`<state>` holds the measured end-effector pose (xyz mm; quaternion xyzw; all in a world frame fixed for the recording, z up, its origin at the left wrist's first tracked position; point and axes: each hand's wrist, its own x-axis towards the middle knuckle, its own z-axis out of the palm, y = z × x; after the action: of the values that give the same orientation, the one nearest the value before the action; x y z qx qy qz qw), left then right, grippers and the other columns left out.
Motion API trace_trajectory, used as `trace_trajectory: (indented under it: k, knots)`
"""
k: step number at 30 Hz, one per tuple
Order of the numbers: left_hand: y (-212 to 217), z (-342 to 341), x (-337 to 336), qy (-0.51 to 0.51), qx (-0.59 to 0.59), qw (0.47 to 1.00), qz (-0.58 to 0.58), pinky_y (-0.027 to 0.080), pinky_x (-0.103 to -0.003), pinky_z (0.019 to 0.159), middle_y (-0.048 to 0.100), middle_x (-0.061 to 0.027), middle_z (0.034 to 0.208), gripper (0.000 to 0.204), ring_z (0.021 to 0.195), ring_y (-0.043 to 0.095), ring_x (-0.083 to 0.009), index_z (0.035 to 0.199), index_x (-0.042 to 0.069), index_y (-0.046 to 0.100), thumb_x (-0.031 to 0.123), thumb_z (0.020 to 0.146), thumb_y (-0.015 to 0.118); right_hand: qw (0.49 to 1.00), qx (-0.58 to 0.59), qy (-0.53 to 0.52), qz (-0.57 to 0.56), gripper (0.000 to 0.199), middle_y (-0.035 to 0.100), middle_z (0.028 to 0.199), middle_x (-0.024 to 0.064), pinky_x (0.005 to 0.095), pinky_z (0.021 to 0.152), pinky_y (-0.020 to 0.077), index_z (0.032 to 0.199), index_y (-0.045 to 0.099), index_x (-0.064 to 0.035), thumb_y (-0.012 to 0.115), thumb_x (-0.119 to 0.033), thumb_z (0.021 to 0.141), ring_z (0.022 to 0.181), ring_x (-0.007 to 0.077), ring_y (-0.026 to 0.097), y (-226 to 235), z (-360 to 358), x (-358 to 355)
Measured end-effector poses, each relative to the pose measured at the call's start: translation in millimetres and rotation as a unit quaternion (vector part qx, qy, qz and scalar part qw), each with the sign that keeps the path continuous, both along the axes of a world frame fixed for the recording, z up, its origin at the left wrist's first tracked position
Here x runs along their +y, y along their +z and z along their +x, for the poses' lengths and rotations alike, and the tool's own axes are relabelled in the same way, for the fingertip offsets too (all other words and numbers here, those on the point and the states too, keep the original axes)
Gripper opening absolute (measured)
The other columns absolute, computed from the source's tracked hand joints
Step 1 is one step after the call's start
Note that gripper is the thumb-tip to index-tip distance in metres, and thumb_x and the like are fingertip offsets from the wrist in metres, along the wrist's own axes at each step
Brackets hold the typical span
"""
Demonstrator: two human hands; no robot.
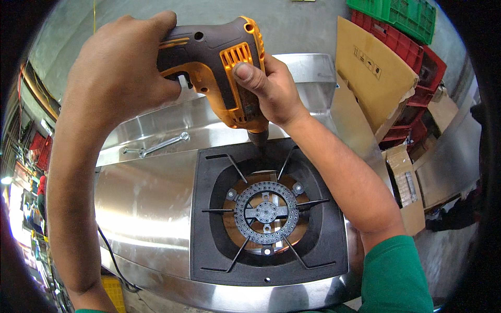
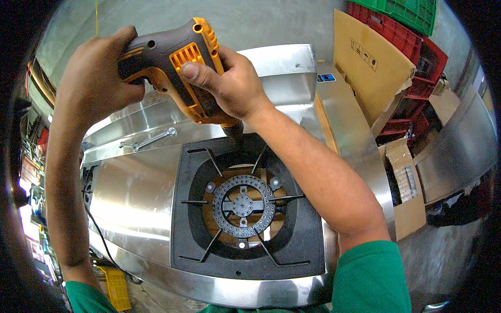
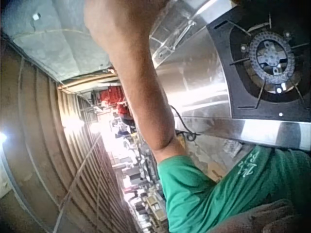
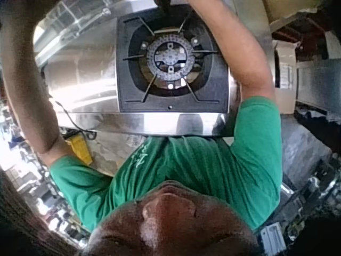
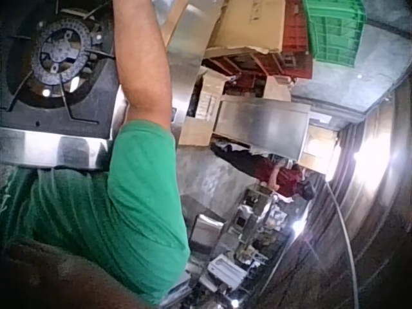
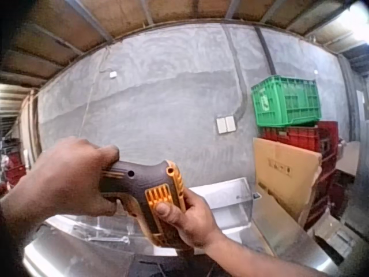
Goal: The person installs a gas stove burner assembly onto a stainless steel cooktop. They place the burner grate, connect a copper gas line using a wrench, secure the assembly with a hammer, and then use a power drill to fasten screws into the cooktop surface.
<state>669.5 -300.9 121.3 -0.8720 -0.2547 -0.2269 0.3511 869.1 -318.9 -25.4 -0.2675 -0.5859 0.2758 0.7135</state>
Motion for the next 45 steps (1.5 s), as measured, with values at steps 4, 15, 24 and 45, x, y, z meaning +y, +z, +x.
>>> trace_trajectory:
  k: [4,15,24,45]
  knots:
    - [2.3,4.9,-2.1,0.007,0.012,1.000,-0.020,0.050,-0.049,0.068,0.060,-0.0217,0.072,0.042,0.076,0.063,-0.0446,0.092,0.003,0.055,0.014,0.057,0.076,1.000,-0.009,-0.019,-0.004,0.083,0.071,0.101,0.0140,0.0319,0.083,0.0583,0.114,0.064,0.0052,0.079,-0.066,0.075,0.091,0.0195,0.071,0.0,0.9,-1.9]
    - [4.6,-7.1,19.1,0.018,0.012,0.997,-0.076,0.051,-0.050,0.071,0.064,-0.0214,0.076,0.044,0.080,0.063,-0.0450,0.093,0.004,0.056,0.017,0.057,0.079,0.999,-0.012,-0.025,-0.043,0.081,0.071,0.102,0.0143,0.0324,0.085,0.0564,0.112,0.065,0.0060,0.079,-0.065,0.076,0.092,0.0194,0.070,6.0,-5.9,14.5]
    - [11.8,-3.6,10.9,-0.022,0.032,0.997,-0.060,0.051,-0.051,0.070,0.065,-0.0207,0.076,0.048,0.079,0.064,-0.0451,0.093,0.005,0.058,0.019,0.055,0.083,0.999,0.021,0.017,-0.034,0.076,0.070,0.105,0.0133,0.0346,0.086,0.0569,0.119,0.061,0.0053,0.082,-0.055,0.078,0.095,0.0205,0.069,10.2,-2.3,0.9]
    - [7.3,-2.0,2.7,0.010,0.020,0.999,-0.046,0.051,-0.051,0.072,0.064,-0.0206,0.078,0.047,0.082,0.063,-0.0454,0.095,0.005,0.055,0.012,0.055,0.080,0.999,0.019,0.028,-0.005,0.079,0.069,0.109,0.0132,0.0328,0.089,0.0553,0.122,0.059,0.0047,0.080,-0.058,0.078,0.099,0.0199,0.068,4.7,-3.7,1.4]
